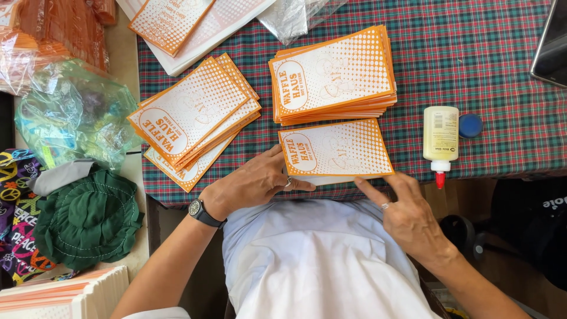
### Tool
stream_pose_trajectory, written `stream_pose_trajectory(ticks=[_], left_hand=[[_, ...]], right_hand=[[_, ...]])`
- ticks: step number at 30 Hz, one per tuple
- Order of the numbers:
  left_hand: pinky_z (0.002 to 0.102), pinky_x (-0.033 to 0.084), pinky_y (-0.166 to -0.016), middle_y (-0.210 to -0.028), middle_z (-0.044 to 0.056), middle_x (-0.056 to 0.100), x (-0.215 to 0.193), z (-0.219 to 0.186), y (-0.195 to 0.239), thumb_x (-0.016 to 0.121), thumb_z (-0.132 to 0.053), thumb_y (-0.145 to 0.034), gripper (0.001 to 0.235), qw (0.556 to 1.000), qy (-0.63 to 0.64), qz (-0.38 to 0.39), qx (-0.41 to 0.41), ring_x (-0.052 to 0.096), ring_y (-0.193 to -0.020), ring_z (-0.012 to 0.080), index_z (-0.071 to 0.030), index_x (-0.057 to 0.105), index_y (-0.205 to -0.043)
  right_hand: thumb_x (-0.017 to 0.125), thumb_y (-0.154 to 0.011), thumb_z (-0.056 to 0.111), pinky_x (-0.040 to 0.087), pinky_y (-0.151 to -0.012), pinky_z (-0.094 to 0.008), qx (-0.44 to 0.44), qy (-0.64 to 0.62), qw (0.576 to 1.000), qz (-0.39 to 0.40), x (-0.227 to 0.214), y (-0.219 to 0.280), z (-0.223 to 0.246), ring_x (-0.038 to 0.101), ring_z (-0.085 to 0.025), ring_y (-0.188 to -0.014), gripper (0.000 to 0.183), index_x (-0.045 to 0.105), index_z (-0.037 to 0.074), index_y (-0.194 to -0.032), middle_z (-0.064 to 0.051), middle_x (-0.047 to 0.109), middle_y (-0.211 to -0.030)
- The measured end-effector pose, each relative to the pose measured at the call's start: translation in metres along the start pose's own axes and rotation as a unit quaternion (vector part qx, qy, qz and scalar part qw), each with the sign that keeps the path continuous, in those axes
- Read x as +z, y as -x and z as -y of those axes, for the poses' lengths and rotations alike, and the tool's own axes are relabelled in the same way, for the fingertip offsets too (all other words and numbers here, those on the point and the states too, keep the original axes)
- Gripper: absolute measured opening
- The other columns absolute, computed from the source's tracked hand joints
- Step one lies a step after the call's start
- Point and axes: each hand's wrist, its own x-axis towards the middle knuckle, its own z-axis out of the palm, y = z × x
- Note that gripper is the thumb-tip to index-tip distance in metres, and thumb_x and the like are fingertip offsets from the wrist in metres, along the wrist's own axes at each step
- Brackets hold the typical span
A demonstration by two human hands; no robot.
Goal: Manually assembling paper bags by applying glue to the edges of printed sheets and folding them into shape.
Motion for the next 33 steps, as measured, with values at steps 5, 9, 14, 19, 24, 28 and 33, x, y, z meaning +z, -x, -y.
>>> stream_pose_trajectory(ticks=[5,9,14,19,24,28,33], left_hand=[[0.047,0.047,-0.108,-0.096,0.017,0.066,-0.002,-0.001,-0.002,0.07,-0.004,-0.089,0.046,1.0,-0.005,0.005,-0.005,0.058,-0.109,0.0406,-0.033,0.077,-0.124],[0.056,0.045,-0.114,-0.157,0.019,0.041,0.042,0.051,0.011,0.06,-0.004,-0.104,0.036,0.99,0.044,-0.04,0.128,0.043,-0.142,0.0447,-0.024,0.07,-0.132],[0.055,0.042,-0.116,-0.16,0.017,0.038,0.041,0.05,0.011,0.06,0.001,-0.102,0.042,0.992,0.055,-0.03,0.108,0.039,-0.146,0.0428,-0.027,0.071,-0.132],[0.054,0.045,-0.115,-0.159,0.016,0.039,0.026,0.034,0.006,0.059,-0.001,-0.103,0.041,0.992,0.039,-0.036,0.113,0.041,-0.144,0.0416,-0.027,0.07,-0.133],[0.048,0.047,-0.109,-0.113,0.015,0.063,0.005,0.013,0.0,0.075,-0.005,-0.087,0.048,0.997,0.07,-0.016,0.0,0.053,-0.123,0.0418,-0.035,0.075,-0.124],[0.05,0.047,-0.109,-0.115,0.018,0.063,0.005,0.016,-0.001,0.074,-0.005,-0.088,0.045,0.992,0.119,-0.036,-0.003,0.052,-0.126,0.044,-0.03,0.075,-0.125],[0.051,0.045,-0.111,-0.123,0.02,0.063,0.009,0.022,0.002,0.075,0.0,-0.086,0.05,0.987,0.154,-0.044,-0.01,0.051,-0.133,0.0448,-0.024,0.073,-0.129]], right_hand=[[0.056,-0.091,-0.009,0.048,-0.112,-0.049,0.021,0.045,0.998,-0.034,-0.011,0.015,-0.025,0.053,-0.041,-0.131,0.055,0.071,0.018,-0.136,-0.021,0.053,-0.132],[0.063,-0.087,-0.021,0.052,-0.11,-0.051,0.059,0.026,0.998,-0.022,-0.029,0.011,-0.018,0.051,-0.043,-0.125,0.05,0.071,0.001,-0.131,-0.027,0.053,-0.134],[0.06,-0.099,-0.012,0.051,-0.087,-0.044,-0.011,-0.056,0.991,-0.117,-0.04,-0.024,0.021,0.066,-0.033,-0.096,0.022,0.076,-0.001,-0.111,-0.017,0.069,-0.109],[0.034,-0.094,-0.02,0.055,-0.108,-0.047,-0.135,-0.169,0.976,-0.019,-0.016,-0.047,0.034,0.064,-0.039,-0.119,0.045,0.061,-0.011,-0.129,-0.023,0.064,-0.129],[0.046,-0.097,-0.014,0.057,-0.093,-0.044,-0.094,-0.103,0.989,-0.056,0.004,-0.049,0.041,0.067,-0.033,-0.103,0.034,0.071,-0.001,-0.118,-0.014,0.066,-0.108],[0.047,-0.097,-0.012,0.056,-0.091,-0.041,-0.099,-0.062,0.991,-0.062,0.008,-0.056,0.045,0.064,-0.031,-0.1,0.038,0.07,0.003,-0.122,-0.013,0.062,-0.105],[0.045,-0.097,-0.009,0.055,-0.083,-0.041,-0.126,0.03,0.99,-0.05,0.01,-0.061,0.05,0.059,-0.027,-0.09,0.046,0.068,0.014,-0.13,-0.01,0.056,-0.098]])
